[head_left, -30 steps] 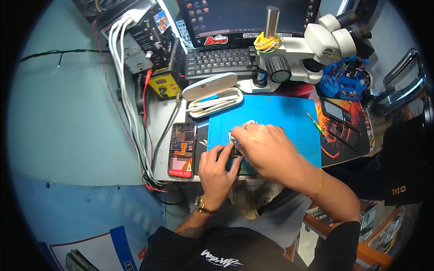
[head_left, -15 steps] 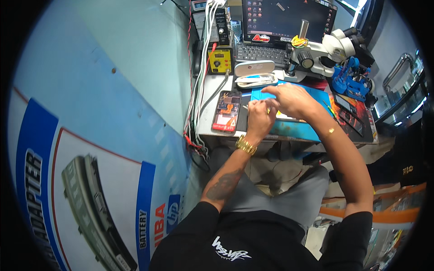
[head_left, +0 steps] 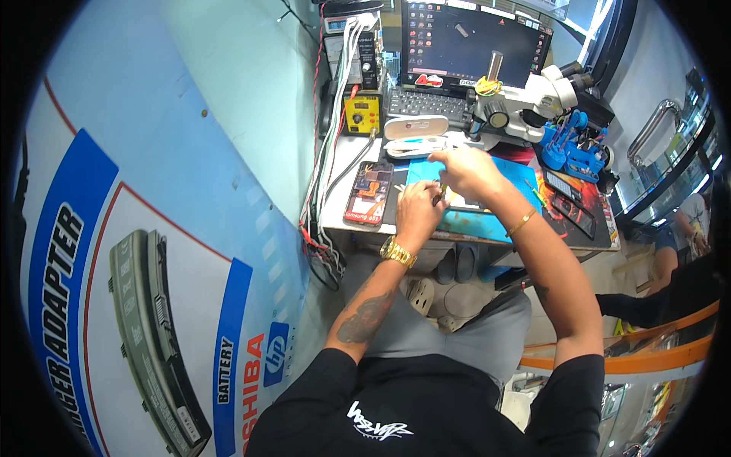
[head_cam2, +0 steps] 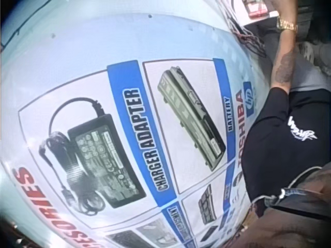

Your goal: The person disassembles a smartphone by prying off the back cover, removing several internal components with a screwdriver, and cleaning the exposed circuit board with a small brush before reassembling the device.

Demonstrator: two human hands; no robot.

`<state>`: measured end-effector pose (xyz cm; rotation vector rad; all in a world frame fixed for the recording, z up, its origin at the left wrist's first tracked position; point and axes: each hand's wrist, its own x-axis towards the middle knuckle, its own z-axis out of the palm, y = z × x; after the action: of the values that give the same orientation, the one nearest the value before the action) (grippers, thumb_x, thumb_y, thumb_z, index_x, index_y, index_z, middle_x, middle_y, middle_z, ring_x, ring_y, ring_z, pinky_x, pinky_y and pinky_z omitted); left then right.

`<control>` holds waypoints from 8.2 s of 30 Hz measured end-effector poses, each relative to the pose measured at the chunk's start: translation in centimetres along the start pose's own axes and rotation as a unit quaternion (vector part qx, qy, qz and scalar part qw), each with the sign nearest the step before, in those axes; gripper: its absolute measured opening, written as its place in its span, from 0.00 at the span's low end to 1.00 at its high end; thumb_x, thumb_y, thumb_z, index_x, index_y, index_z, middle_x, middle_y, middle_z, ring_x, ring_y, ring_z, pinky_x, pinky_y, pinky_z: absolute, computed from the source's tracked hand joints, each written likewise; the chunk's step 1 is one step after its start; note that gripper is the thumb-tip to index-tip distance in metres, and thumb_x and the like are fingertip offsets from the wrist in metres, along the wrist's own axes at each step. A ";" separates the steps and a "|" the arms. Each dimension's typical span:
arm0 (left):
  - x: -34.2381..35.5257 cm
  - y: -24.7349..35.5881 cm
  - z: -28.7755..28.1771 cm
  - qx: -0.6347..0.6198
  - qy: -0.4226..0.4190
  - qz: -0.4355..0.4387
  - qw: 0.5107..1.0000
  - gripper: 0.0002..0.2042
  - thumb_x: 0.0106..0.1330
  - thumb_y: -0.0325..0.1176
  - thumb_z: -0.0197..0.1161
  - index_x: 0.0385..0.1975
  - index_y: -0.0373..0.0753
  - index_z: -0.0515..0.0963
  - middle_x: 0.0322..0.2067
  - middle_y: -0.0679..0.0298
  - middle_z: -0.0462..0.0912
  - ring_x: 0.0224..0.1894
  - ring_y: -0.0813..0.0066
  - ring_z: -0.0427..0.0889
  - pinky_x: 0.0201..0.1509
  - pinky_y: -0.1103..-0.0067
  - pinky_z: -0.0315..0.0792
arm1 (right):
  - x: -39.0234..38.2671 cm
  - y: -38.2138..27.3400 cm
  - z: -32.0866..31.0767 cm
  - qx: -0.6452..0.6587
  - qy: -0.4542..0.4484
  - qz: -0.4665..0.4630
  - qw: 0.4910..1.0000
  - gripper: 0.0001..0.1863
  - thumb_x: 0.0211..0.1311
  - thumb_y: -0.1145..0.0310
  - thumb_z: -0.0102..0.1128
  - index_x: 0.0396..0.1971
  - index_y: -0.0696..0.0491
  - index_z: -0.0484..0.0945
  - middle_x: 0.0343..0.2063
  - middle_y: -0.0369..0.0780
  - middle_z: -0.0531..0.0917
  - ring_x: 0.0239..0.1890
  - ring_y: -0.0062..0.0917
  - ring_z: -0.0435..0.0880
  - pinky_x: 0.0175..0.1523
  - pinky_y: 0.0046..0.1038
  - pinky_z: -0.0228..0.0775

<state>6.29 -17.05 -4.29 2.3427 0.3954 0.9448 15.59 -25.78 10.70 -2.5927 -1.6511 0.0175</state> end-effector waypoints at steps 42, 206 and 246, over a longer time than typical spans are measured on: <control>0.2 0.6 -0.9 -0.023 -0.007 -0.007 1.000 0.06 0.62 0.33 0.71 0.35 0.40 0.89 0.42 0.66 0.88 0.47 0.62 0.83 0.51 0.67 0.72 | 0.1 4.2 0.4 0.144 0.039 -0.056 0.987 0.23 0.60 0.69 0.68 0.57 0.48 0.79 0.36 0.47 0.86 0.46 0.44 0.84 0.53 0.44 0.75; 2.0 0.0 -0.4 0.071 -0.016 -0.035 0.997 0.09 0.59 0.40 0.75 0.32 0.43 0.91 0.39 0.65 0.89 0.46 0.59 0.82 0.53 0.65 0.73 | 2.5 3.4 0.3 0.091 0.021 0.000 0.996 0.21 0.58 0.68 0.67 0.53 0.47 0.83 0.45 0.47 0.88 0.53 0.44 0.85 0.54 0.46 0.78; 1.3 -0.7 -1.0 0.016 -0.086 -0.023 0.996 0.31 0.65 0.33 0.64 0.71 0.41 0.67 0.58 0.54 0.81 0.63 0.57 0.75 0.66 0.61 0.63 | -5.5 9.5 9.4 0.682 0.135 0.155 0.702 0.12 0.63 0.75 0.68 0.45 0.62 0.86 0.29 0.37 0.87 0.24 0.14 0.80 0.29 0.19 0.73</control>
<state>6.42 -15.46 -3.45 2.4105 0.3950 0.7148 21.37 -34.28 0.58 -1.4713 -0.5353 0.5902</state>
